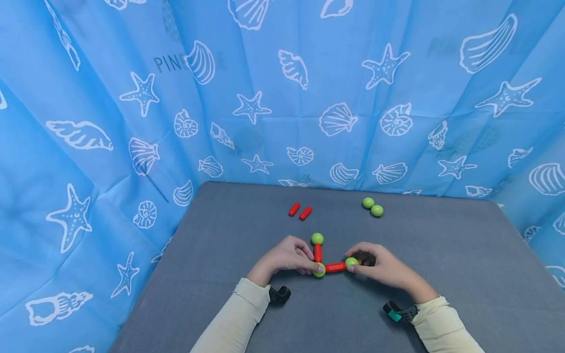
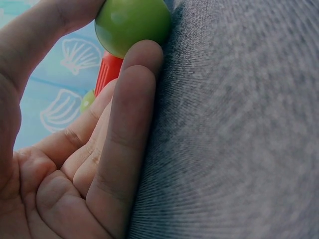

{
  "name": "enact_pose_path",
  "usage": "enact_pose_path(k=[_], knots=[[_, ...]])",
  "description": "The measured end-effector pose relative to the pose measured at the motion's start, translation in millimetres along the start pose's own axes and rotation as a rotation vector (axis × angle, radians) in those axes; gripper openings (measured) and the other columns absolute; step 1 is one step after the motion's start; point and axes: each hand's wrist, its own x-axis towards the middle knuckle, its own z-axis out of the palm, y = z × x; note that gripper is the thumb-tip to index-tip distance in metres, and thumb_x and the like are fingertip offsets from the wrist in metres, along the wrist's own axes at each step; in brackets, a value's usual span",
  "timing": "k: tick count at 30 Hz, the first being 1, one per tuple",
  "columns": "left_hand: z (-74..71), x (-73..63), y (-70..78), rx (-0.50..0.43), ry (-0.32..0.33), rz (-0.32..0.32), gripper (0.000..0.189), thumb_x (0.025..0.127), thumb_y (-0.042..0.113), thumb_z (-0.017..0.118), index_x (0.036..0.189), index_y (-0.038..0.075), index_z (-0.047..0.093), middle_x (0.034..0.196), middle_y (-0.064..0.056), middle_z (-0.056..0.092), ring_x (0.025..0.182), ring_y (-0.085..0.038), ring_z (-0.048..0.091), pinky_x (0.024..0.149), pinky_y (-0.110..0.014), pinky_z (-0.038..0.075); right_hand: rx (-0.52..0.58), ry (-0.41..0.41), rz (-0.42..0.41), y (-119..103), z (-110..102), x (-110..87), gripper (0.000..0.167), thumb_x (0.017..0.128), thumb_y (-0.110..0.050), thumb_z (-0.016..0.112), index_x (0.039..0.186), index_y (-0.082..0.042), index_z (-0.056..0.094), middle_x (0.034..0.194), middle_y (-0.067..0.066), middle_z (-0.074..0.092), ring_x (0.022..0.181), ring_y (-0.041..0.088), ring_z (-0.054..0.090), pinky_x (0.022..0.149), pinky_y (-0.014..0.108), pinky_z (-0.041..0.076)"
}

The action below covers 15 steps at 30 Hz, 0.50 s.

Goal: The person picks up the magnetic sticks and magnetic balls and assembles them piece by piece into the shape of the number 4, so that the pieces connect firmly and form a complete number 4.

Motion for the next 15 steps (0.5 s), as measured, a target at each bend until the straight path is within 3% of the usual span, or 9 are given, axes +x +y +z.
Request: enact_pose_path(k=[15], knots=[[0.3, 0.0, -0.7, -0.014, -0.007, 0.005, 0.028, 0.08, 0.028, 0.095, 0.092, 0.012, 0.075, 0.081, -0.006, 0.079, 0.069, -0.016, 0.073, 0.068, -0.032, 0.063, 0.011, 0.009, -0.006, 1.8, -0.1, 0.4, 0.027, 0.103, -0.017, 0.072, 0.125, -0.002, 0.07, 0.116, 0.015, 0.073, 0.09, 0.011, 0.069, 0.073, 0.028, 0.059]])
